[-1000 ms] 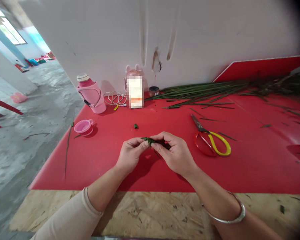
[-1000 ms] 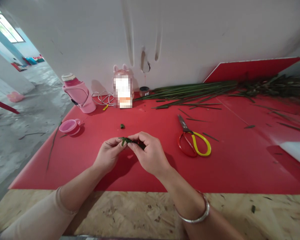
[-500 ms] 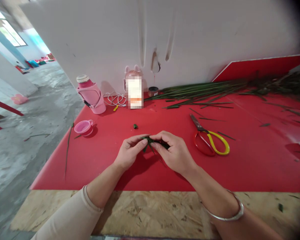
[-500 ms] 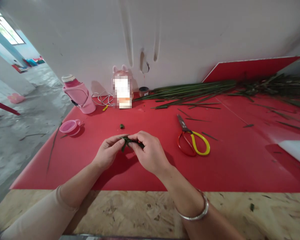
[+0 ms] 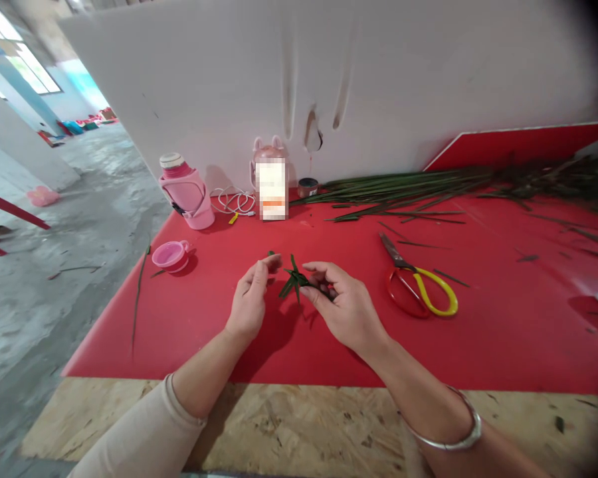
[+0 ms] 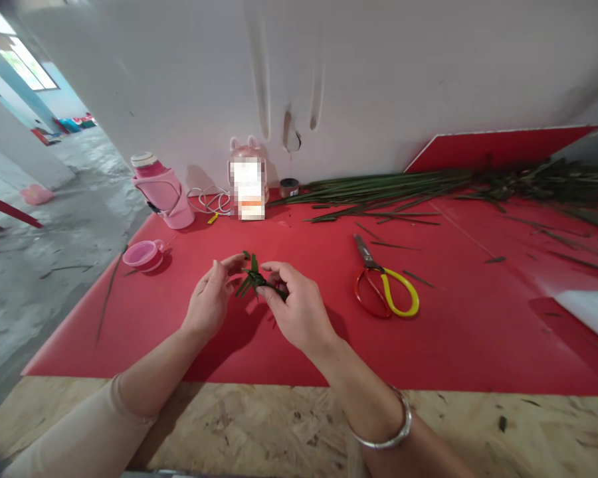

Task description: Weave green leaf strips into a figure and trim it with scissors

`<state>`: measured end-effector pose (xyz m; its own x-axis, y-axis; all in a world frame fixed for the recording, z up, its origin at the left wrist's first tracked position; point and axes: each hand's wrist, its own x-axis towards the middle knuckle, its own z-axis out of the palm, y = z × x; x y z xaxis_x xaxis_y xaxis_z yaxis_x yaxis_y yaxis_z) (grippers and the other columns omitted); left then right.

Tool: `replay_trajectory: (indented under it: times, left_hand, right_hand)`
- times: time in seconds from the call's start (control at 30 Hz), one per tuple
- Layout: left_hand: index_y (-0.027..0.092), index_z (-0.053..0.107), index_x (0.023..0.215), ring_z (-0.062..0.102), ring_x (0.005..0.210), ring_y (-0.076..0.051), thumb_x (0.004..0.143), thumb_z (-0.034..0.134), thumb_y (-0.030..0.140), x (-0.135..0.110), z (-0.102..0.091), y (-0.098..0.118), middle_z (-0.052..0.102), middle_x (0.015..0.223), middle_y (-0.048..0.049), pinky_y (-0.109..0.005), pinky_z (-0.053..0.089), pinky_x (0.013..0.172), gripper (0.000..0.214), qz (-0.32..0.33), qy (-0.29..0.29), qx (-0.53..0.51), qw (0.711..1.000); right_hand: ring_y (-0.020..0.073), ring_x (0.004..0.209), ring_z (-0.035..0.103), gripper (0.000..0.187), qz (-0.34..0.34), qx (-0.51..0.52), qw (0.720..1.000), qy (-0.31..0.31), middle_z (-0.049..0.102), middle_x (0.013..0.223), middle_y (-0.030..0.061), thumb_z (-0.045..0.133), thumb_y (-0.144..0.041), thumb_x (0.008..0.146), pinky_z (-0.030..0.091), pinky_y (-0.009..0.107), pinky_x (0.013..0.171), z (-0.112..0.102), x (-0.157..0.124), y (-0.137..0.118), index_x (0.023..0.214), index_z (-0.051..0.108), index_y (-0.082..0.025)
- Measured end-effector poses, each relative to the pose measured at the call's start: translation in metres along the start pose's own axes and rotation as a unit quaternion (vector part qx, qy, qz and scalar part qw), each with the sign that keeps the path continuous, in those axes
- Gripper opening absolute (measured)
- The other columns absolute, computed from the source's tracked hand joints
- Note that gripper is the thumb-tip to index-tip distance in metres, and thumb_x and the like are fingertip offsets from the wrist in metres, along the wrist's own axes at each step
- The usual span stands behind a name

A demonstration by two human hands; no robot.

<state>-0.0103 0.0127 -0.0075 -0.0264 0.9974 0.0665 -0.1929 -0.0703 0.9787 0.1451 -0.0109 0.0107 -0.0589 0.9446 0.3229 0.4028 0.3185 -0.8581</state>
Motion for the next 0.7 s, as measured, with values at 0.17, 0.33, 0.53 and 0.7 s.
replay_trajectory:
  times: [0.17, 0.33, 0.53, 0.7]
  left_hand:
    - [0.016, 0.069, 0.08, 0.059, 0.073, -0.012, 0.065, 0.074, 0.033, -0.005, 0.006, 0.0, 0.067, 0.078, -0.0029, -0.026, 0.046, 0.073, 0.023, -0.053, -0.041, -0.041, 0.997]
    - [0.014, 0.066, 0.071, 0.055, 0.057, -0.008, 0.063, 0.075, 0.034, 0.002, 0.002, -0.004, 0.062, 0.064, 0.0, -0.021, 0.046, 0.059, 0.024, -0.138, -0.049, -0.156, 0.977]
    - [0.013, 0.061, 0.068, 0.051, 0.047, -0.005, 0.06, 0.078, 0.032, 0.012, -0.006, -0.006, 0.055, 0.054, 0.0038, -0.022, 0.049, 0.057, 0.026, -0.196, -0.04, -0.209, 0.957]
    - [0.013, 0.06, 0.07, 0.056, 0.05, -0.007, 0.061, 0.077, 0.031, 0.012, -0.006, -0.006, 0.059, 0.059, 0.002, -0.021, 0.05, 0.055, 0.026, -0.206, -0.037, -0.224, 0.952]
  right_hand:
    - [0.012, 0.066, 0.056, 0.032, 0.018, -0.005, 1.0, -0.008, 0.059, 0.076, -0.0002, 0.058, -0.02, 0.078, 0.046, 0.025, 0.066, 0.008, -0.003, 0.0, 0.11, 0.052, -0.021]
    - [0.0147, 0.074, 0.061, 0.037, 0.107, 0.082, 0.985, -0.108, 0.065, 0.084, 0.0035, 0.058, -0.035, 0.079, 0.047, 0.026, 0.067, -0.011, 0.004, -0.001, 0.112, 0.048, -0.02]
    - [0.0151, 0.071, 0.063, 0.039, 0.279, 0.225, 0.882, -0.304, 0.067, 0.084, 0.0088, 0.05, -0.05, 0.083, 0.048, 0.027, 0.063, -0.037, 0.012, 0.009, 0.098, 0.055, -0.015]
    - [0.0071, 0.045, 0.052, 0.048, 0.292, 0.267, 0.834, -0.384, 0.06, 0.059, -0.0029, 0.067, -0.038, 0.074, 0.04, 0.018, 0.045, -0.033, 0.007, 0.012, 0.111, 0.047, -0.015]
